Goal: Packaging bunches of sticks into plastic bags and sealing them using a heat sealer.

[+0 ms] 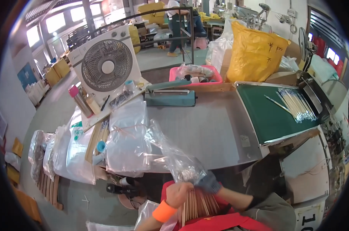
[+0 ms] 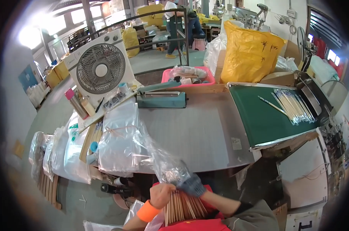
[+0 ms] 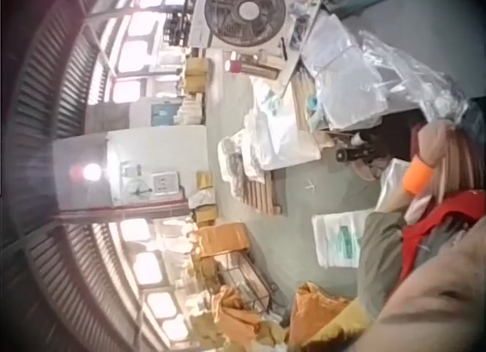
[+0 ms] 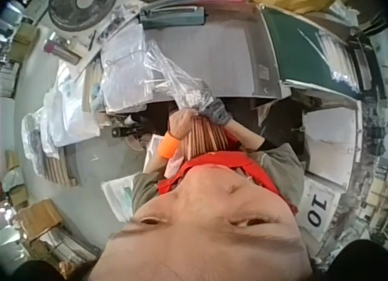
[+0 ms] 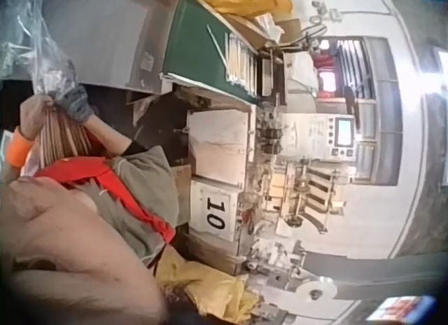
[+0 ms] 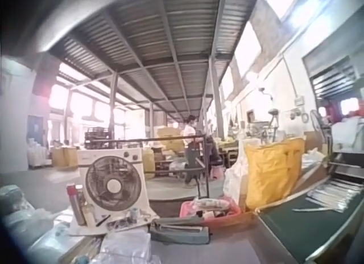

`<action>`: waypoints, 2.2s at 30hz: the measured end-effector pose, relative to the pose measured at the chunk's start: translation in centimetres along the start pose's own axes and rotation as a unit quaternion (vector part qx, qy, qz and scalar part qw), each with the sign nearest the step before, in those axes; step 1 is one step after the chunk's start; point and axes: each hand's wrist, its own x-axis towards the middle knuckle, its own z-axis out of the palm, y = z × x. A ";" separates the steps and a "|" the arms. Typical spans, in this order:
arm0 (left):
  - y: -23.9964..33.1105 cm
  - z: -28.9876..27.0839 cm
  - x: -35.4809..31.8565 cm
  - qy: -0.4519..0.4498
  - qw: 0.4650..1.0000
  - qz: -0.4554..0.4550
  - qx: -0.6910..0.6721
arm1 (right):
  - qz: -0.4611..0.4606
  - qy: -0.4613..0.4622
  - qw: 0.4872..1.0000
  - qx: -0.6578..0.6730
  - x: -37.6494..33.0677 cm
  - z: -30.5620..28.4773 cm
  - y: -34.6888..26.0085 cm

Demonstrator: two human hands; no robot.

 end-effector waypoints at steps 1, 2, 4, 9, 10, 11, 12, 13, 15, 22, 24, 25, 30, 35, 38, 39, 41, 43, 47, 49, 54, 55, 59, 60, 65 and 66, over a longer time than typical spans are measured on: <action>0.7 -0.4 0.2 0.001 1.000 0.009 -0.003 | 0.099 -0.028 0.993 0.065 -2.1 -1.3 -0.2; 1.1 -0.8 0.3 -0.083 0.997 -0.011 0.004 | 0.201 -0.052 0.970 0.129 -4.8 -1.6 0.5; 2.8 -1.6 0.3 -0.170 0.985 -0.015 0.007 | 0.145 0.011 0.976 0.163 -9.5 0.8 5.5; -2.3 5.5 -5.0 0.103 0.956 -0.247 -0.119 | 0.147 0.037 0.935 0.322 -14.3 3.7 3.8; -3.2 7.0 -4.4 0.200 0.884 -0.330 -0.263 | 0.120 -0.022 0.896 0.427 -13.5 2.8 3.3; -3.8 7.6 -3.3 0.197 0.885 -0.327 -0.267 | 0.120 -0.017 0.897 0.425 -12.9 1.8 4.0; -3.9 7.8 -2.4 0.254 0.838 -0.365 -0.315 | 0.092 0.028 0.971 0.220 -12.4 0.5 5.1; -3.9 7.7 -1.6 0.310 0.784 -0.400 -0.360 | 0.056 0.072 0.996 0.004 -11.9 -0.6 5.8; -2.0 7.3 -0.8 0.356 0.762 -0.405 -0.358 | 0.036 0.141 0.989 -0.041 -9.9 -1.1 5.7; -4.1 1.9 -5.8 0.026 0.997 -0.036 0.064 | -0.155 0.173 0.964 -0.127 -7.2 -0.7 7.9; -2.4 -0.8 -7.6 -0.154 0.987 0.000 0.054 | -0.154 -0.181 0.911 -0.336 -9.7 -0.8 8.5; -1.5 -1.3 -8.2 -0.155 0.986 0.003 0.054 | -0.184 -0.235 0.918 -0.261 -11.4 -0.2 9.8; 0.8 -0.5 -7.4 -0.110 0.992 0.064 -0.023 | -0.205 -0.265 0.942 -0.032 -12.5 0.0 8.9; 1.2 -4.9 5.7 0.104 0.988 -0.111 -0.034 | -0.038 0.107 0.957 0.265 -0.9 -9.8 -2.4; 0.3 -8.3 15.1 0.090 0.994 0.041 0.038 | -0.189 0.272 0.942 0.042 7.3 -13.1 -4.5; -0.1 -8.5 16.9 0.064 0.995 0.060 0.047 | -0.287 0.332 0.893 -0.099 9.1 -13.9 -4.6; -2.9 -8.4 17.6 0.037 0.985 0.134 0.102 | -0.314 0.268 0.896 -0.165 10.6 -13.9 -3.4; -3.8 -9.9 18.5 0.006 0.967 0.206 0.149 | -0.335 0.202 0.890 -0.236 10.9 -15.2 -2.2; 1.0 -17.0 23.5 -0.059 0.899 0.294 0.319 | -0.273 0.013 0.818 -0.506 11.6 -22.8 -7.4; 3.5 -18.9 24.0 0.085 0.927 0.269 0.246 | -0.247 0.077 0.795 -0.548 12.2 -24.3 -7.9; 2.7 -17.8 23.5 -0.040 0.953 0.240 0.182 | -0.323 0.076 0.715 -0.615 11.4 -25.4 -7.7; 2.1 -16.9 23.3 -0.042 0.954 0.233 0.182 | -0.258 0.162 0.504 -0.808 11.6 -26.2 -8.0; 2.5 -14.2 23.1 -0.072 0.987 0.127 0.073 | -0.397 0.197 0.857 -0.264 12.5 -28.7 -12.0; 2.1 -13.9 22.2 -0.025 0.997 0.066 0.007 | -0.423 0.150 0.851 -0.273 12.9 -24.9 -14.9; 1.2 -7.8 19.6 0.174 0.929 -0.067 -0.319 | -0.337 0.095 0.836 -0.422 14.4 -16.5 -6.4; 0.8 -6.1 19.2 0.181 0.930 -0.063 -0.315 | -0.364 0.093 0.836 -0.401 14.9 -16.6 -5.8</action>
